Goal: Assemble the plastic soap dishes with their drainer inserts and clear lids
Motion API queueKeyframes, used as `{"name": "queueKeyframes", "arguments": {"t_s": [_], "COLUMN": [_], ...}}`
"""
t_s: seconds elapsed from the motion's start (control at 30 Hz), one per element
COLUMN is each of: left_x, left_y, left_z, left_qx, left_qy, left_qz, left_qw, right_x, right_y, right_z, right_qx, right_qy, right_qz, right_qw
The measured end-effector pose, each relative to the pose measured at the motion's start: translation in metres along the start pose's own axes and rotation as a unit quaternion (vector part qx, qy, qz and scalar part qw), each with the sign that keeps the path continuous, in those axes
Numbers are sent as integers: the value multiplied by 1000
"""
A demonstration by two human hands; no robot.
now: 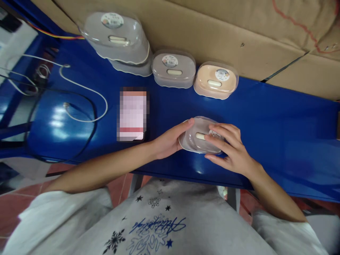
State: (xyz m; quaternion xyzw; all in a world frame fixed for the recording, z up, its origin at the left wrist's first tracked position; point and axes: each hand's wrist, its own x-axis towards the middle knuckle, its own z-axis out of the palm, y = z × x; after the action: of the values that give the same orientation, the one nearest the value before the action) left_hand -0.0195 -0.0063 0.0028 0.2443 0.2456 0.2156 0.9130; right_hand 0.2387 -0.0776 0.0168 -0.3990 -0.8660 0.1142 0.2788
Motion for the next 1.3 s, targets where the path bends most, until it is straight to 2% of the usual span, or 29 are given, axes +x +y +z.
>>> {"name": "queueKeyframes", "arguments": {"t_s": [0.13,0.3,0.47,0.9,1.03,1.3], "left_x": [-1,-1,-2,-3,-5,-4], "left_y": [1,1,3,-4,1,0], "left_z": [3,4,5,9,11,10], "left_qx": [10,15,5,3,17,17], "left_qy": [10,10,9,15,31,5], "left_qz": [16,19,21,-1,12,15], "left_qw": [1000,1000,1000,1000,999,1000], "right_x": [-2,-4,-3,-5,-6,-7], "right_y": [0,0,1,4,5,4], "right_z": [2,3,4,4,4,4], "right_qx": [-19,-26,-72,-16,-16,-32], "right_qy": [12,-14,-10,-27,-9,-15], "right_qz": [-11,-26,-60,-16,-18,-37], "right_qw": [1000,999,996,999,1000,999]}}
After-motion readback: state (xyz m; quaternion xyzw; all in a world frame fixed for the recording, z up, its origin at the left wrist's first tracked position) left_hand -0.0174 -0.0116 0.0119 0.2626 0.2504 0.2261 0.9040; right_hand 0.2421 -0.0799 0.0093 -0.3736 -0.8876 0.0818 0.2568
